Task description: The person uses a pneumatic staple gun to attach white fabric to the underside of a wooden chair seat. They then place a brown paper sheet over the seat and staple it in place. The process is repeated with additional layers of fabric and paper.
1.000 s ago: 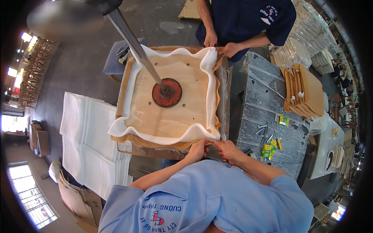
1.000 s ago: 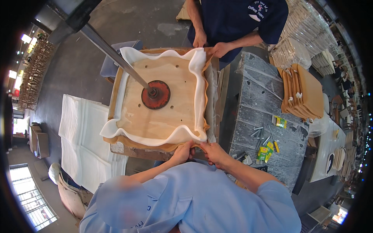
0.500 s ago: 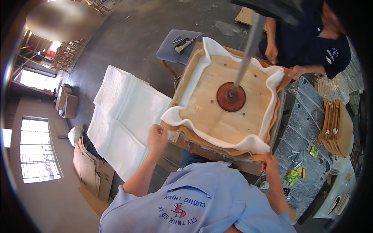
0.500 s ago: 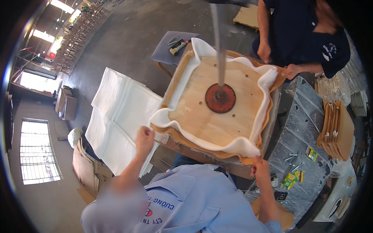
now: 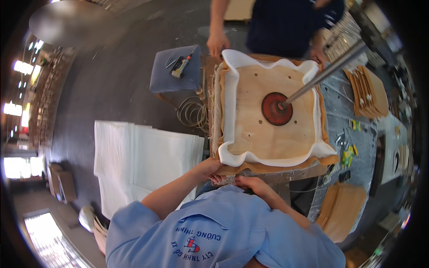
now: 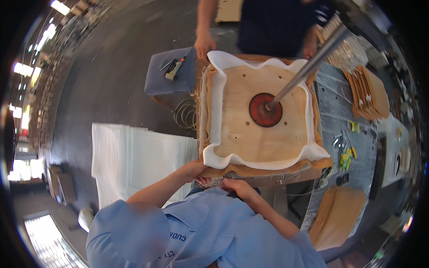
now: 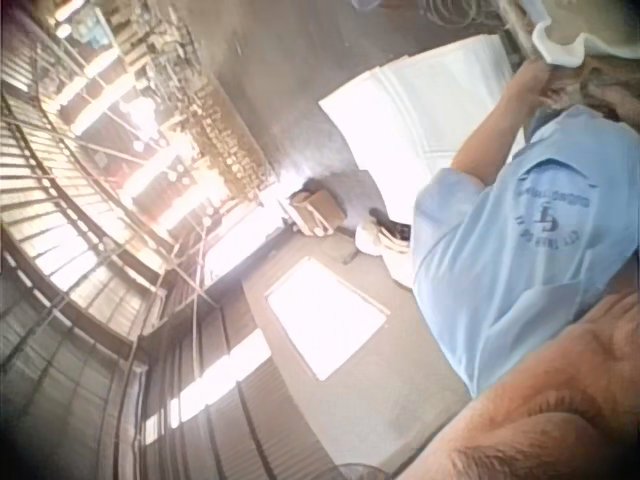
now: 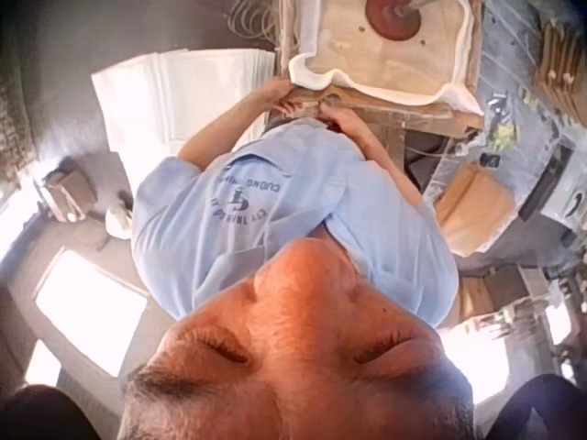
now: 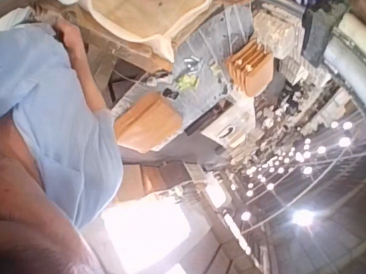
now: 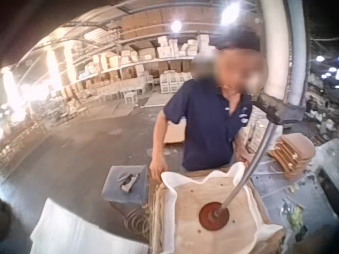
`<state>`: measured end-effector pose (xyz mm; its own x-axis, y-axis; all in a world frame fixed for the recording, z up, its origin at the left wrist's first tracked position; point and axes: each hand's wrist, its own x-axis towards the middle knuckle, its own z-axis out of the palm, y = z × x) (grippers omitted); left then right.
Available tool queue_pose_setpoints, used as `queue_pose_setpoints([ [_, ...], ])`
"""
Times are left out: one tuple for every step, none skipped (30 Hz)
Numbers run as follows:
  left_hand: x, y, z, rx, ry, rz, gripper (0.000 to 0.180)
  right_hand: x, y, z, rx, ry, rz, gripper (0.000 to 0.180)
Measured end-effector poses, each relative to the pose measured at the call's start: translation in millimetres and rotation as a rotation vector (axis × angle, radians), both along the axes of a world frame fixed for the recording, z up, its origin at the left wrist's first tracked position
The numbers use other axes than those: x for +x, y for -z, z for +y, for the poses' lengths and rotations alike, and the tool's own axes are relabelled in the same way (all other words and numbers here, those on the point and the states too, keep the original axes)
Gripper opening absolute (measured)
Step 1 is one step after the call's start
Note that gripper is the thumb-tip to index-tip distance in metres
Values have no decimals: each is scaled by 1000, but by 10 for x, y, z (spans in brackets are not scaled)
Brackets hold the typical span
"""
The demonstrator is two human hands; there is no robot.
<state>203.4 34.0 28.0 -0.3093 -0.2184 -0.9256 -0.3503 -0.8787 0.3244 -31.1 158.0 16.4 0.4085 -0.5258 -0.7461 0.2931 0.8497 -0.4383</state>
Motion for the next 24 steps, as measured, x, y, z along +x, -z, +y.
queue_pose_setpoints([
  [10, -27, -59, -82, 108, -8, 48, 279, 125, -109, -11, 11, -7, 46],
  [50, -36, -97, -161, 210, -13, 45, 432, 149, -200, 57, 88, -97, 46],
  [38, -47, -143, -240, 316, -6, 43, 517, 155, -287, 122, 170, -182, 46],
  [-7, -97, -157, -260, 313, 9, 36, 587, 176, -305, 191, 254, -266, 47],
  [-64, -147, -175, -323, 371, 9, 36, 659, 189, -295, 207, 297, -212, 46],
  [-93, -163, -183, -394, 427, 7, 36, 732, 206, -289, 220, 338, -163, 46],
  [-78, -130, -174, -463, 478, 2, 36, 820, 159, -313, 236, 373, -117, 46],
  [-58, -98, -172, -514, 519, 25, 39, 882, 114, -348, 237, 438, -145, 43],
  [-39, -8, -155, -567, 559, 53, 42, 933, 81, -382, 237, 469, -110, 43],
  [-56, 9, -143, -616, 602, 87, 45, 963, 76, -381, 243, 504, -73, 43],
  [-33, 18, -137, -510, 534, 90, 43, 986, 71, -383, 250, 538, -35, 44],
  [-12, -6, -165, -404, 464, 92, 42, 972, 4, -395, 204, 519, 28, 45],
  [17, -8, -172, -302, 386, 85, 41, 970, -57, -403, 158, 495, 90, 47],
  [23, -11, -129, -300, 281, 123, 40, 960, -118, -416, 111, 470, 122, 48],
  [51, -19, -128, -295, 276, 180, 41, 947, -127, -402, 60, 445, 155, 48],
  [91, -30, -141, -289, 269, 236, 41, 941, -131, -409, 25, 422, 220, 52],
  [108, -39, -136, -283, 259, 291, 41, 913, -150, -375, -51, 334, 324, 53],
  [95, -96, -97, -297, 245, 285, 41, 869, -222, -368, -122, 242, 430, 55],
  [113, -150, -51, -275, 207, 268, 41, 841, -295, -343, -189, 144, 530, 57],
  [132, -205, -13, -254, 168, 250, 42, 843, -364, -333, -250, 150, 587, 57],
  [139, -257, 30, -225, 130, 230, 42, 873, -397, -307, -303, 155, 643, 57],
  [111, -371, 61, -233, 72, 203, 49, 859, -425, -306, -327, 142, 667, 57],
  [100, -343, 58, -295, 143, 178, 51, 862, -453, -303, -352, 130, 689, 58],
  [161, -312, 59, -360, 201, 146, 53, 843, -476, -308, -354, 91, 670, 58],
])
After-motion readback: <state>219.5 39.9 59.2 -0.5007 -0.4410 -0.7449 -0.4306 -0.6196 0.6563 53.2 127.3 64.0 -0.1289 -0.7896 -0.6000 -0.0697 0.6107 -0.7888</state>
